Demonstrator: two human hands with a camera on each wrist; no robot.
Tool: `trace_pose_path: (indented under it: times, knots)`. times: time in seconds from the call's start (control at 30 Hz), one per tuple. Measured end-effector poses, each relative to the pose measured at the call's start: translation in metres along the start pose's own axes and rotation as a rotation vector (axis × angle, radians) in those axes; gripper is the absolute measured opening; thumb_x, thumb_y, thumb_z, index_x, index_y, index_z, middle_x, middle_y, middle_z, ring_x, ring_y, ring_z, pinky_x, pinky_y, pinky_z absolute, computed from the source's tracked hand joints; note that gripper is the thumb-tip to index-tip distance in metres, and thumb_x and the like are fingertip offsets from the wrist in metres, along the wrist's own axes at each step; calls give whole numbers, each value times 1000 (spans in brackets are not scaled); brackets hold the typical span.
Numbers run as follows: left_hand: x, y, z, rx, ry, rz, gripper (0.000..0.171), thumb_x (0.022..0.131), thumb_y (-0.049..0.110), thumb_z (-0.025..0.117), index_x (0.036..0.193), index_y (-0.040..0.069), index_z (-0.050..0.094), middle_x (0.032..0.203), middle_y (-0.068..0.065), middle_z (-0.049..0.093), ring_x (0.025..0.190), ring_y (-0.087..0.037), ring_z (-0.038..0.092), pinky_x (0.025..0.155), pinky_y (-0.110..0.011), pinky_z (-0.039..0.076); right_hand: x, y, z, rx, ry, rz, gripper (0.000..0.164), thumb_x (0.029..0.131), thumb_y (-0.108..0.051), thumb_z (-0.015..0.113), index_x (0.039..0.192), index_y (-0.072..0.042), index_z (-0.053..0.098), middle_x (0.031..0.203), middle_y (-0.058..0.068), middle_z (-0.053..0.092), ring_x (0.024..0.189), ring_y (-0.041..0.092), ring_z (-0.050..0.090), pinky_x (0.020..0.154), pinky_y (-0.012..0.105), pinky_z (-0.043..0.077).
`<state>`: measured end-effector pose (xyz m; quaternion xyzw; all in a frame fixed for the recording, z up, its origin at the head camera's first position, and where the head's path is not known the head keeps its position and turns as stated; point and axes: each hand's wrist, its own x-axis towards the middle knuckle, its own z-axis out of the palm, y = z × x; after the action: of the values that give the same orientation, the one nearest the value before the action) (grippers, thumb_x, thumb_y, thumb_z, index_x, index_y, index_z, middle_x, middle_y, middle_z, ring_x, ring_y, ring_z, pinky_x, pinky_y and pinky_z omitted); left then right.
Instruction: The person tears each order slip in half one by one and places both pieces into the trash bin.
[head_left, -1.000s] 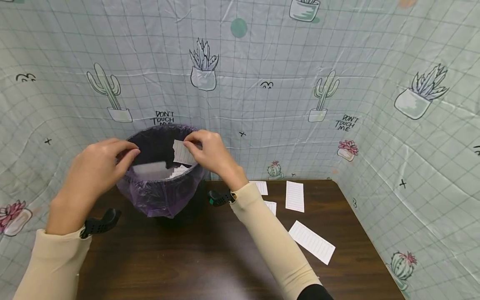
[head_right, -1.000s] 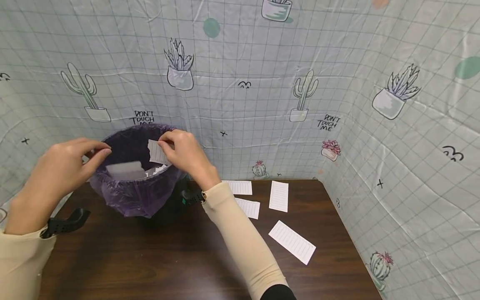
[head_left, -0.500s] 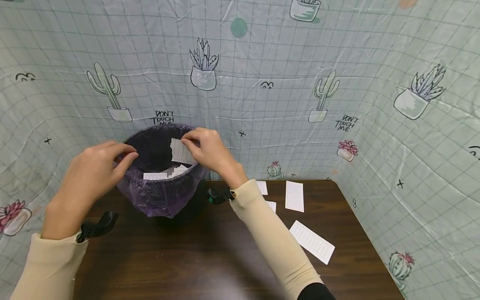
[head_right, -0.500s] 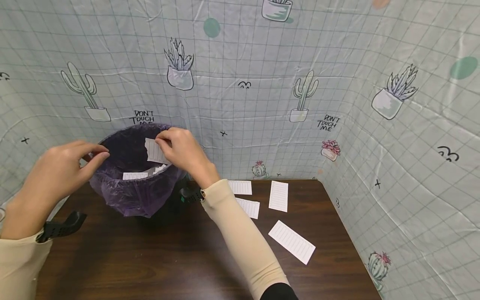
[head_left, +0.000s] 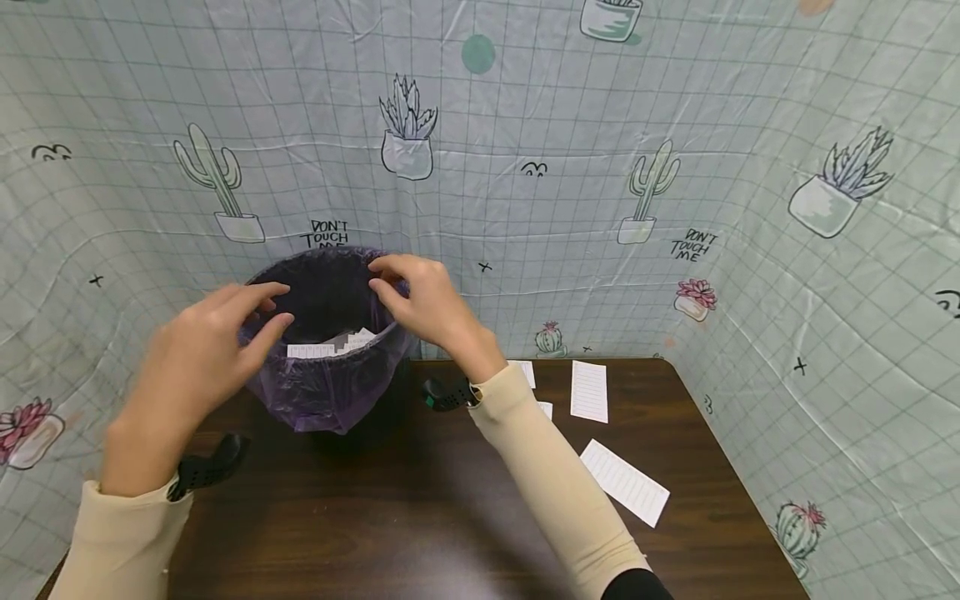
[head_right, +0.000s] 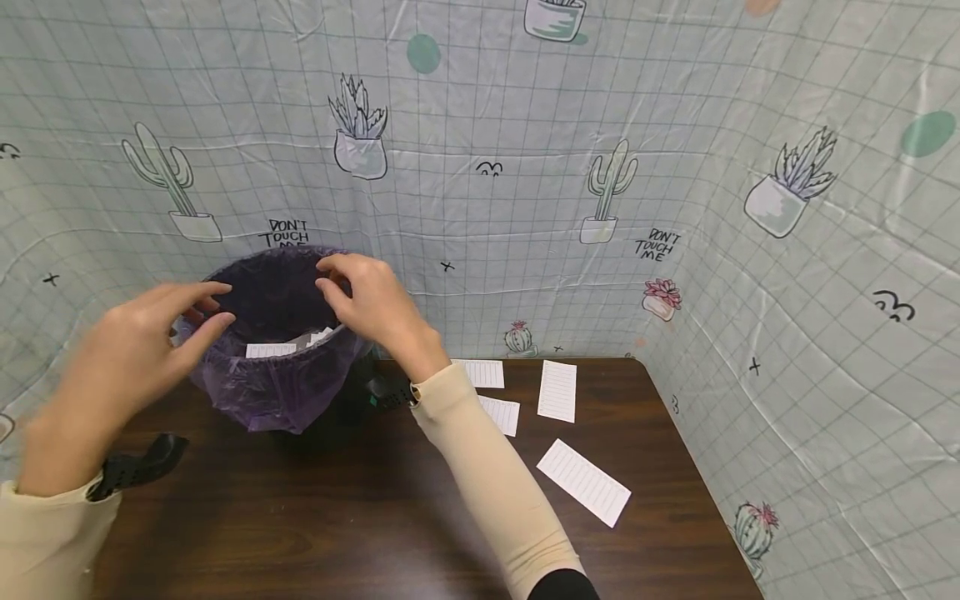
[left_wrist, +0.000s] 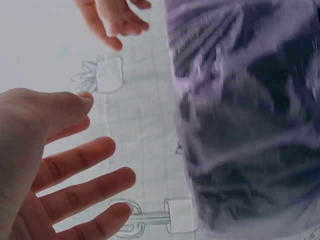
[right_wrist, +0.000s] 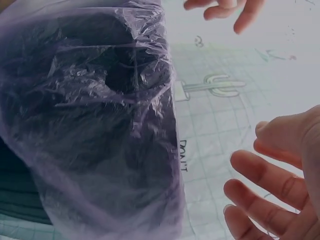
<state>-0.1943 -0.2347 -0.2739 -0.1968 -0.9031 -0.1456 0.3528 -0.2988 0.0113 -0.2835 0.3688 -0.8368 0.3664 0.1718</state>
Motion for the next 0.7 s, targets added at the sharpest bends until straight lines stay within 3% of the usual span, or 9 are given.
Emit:
trace_pose_path:
  times: [0.37,0.53,0.7]
  knots:
    - [-7,32,20,-130,55,127,48,83,13,83,129,7,69,113,-15,71,98,-33,69,74,-52,58,-36,22,-18,-37,100,-23,27,100,-15,67,124,-2,71,110,13,73,103,26,68,89,40,56]
    - [-12,46,34,-208,27,174,51,82,13,85,130,7,68,113,-11,72,97,-28,71,78,-45,59,-54,41,-25,-62,141,1,28,98,-14,69,123,-3,71,113,13,73,104,26,67,86,39,56]
    - [-20,60,49,-282,-16,196,51,82,14,85,130,9,68,115,-9,71,94,-24,72,75,-41,60,-75,61,-27,-78,131,78,28,98,-16,69,124,-4,71,114,14,72,107,28,66,88,42,57]
